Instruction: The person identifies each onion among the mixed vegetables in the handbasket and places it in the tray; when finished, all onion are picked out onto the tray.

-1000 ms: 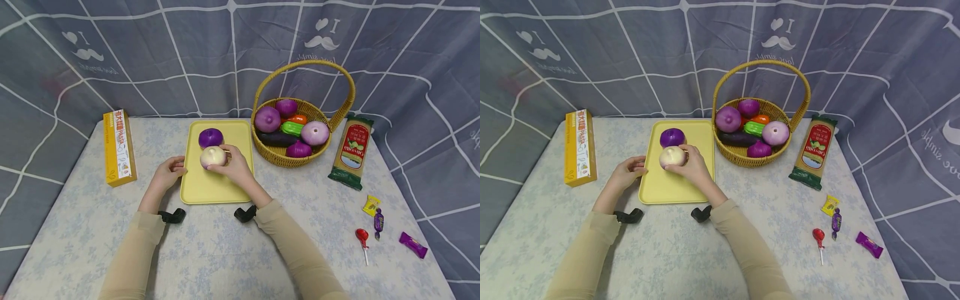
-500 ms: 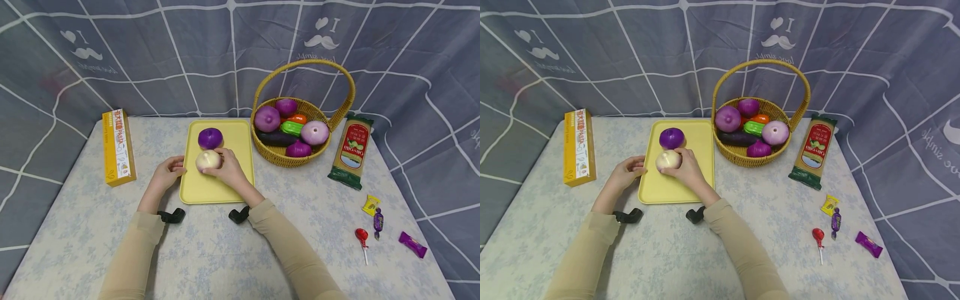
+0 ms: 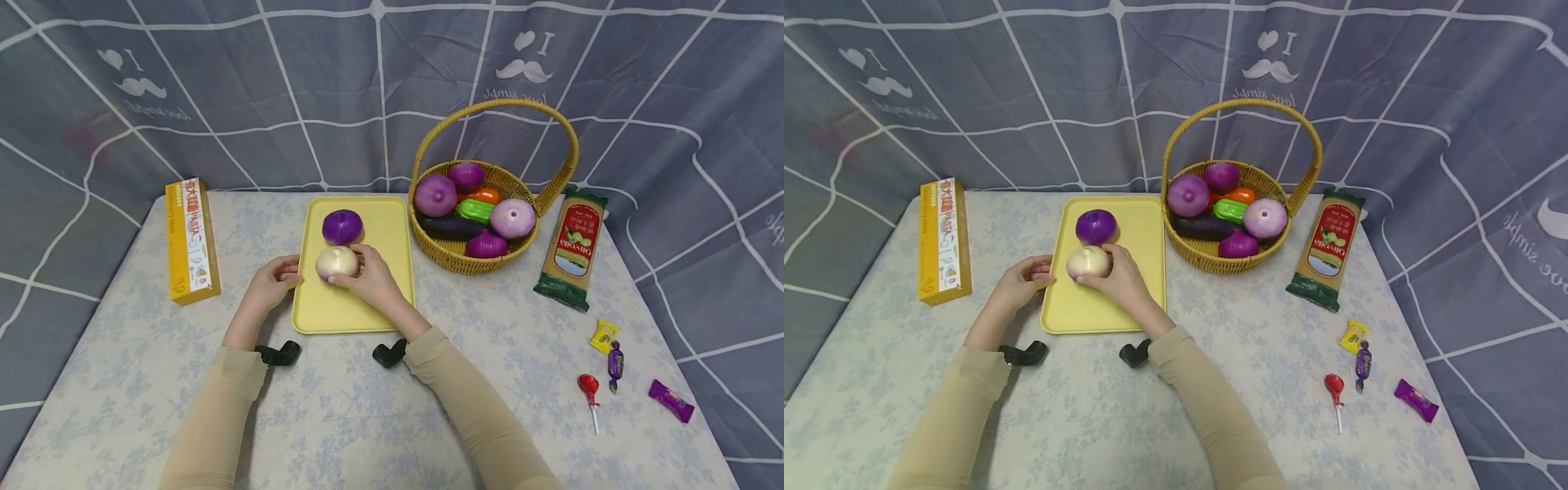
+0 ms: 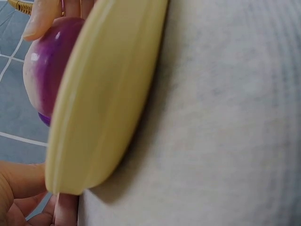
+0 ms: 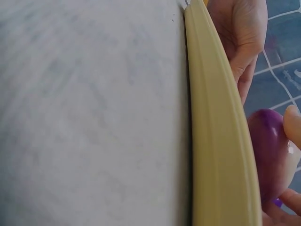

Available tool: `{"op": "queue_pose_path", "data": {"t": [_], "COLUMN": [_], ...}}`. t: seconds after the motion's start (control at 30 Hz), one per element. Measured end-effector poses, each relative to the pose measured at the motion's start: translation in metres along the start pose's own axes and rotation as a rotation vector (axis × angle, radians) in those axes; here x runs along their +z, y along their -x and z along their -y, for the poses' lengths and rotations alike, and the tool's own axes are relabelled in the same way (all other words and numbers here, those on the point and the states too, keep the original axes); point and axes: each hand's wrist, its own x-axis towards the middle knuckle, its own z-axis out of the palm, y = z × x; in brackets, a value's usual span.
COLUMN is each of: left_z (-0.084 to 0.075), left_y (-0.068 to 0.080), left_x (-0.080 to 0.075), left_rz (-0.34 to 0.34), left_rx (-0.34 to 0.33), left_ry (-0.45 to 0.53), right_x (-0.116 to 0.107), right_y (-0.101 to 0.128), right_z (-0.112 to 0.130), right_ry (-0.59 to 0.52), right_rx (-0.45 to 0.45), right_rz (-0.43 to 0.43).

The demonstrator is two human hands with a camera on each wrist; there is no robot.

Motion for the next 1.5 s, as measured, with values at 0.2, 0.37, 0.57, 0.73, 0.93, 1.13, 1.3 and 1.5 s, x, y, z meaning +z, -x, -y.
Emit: {"op": "queue_pose_path", "data": {"t": [0.2,0.37,0.57,0.73,0.93,1.13,1.3,1.5], "left_z": [0.001,0.002,0.002,0.003,0.003,0.003,0.003,0.002], "left_y": [0.002,-0.002,-0.003,-0.002,-0.004,-0.004,-0.005,-0.004], "left_x": [-0.001,0.0,0.0,-0.001,-0.001,-0.001,0.0,-0.001], "left_rz": [0.005,-0.001,0.007,0.017,0.01,0.009,0.012,0.011], "left_rx": [-0.013,-0.009,-0.011,-0.008,-0.011,-0.015,-0.015,-0.016], "left_ry": [0.003,-0.004,0.014,0.018,0.01,0.01,-0.001,-0.011], "right_x": [-0.002,-0.013,-0.034,-0.059,-0.095,-0.127,-0.151,-0.171], "right_y": [0.003,0.008,0.014,0.02,0.024,0.022,0.02,0.018], "right_z": [0.0,0.002,0.007,0.012,0.011,0.006,-0.001,-0.008], "right_ry": [0.027,0.083,0.021,-0.072,-0.109,-0.125,-0.117,-0.095], "right_rx": [0.012,0.001,-0.052,-0.113,-0.157,-0.178,-0.153,-0.104], "right_rz": [0.002,-0.007,-0.04,-0.111,-0.199,-0.326,-0.38,-0.414]}}
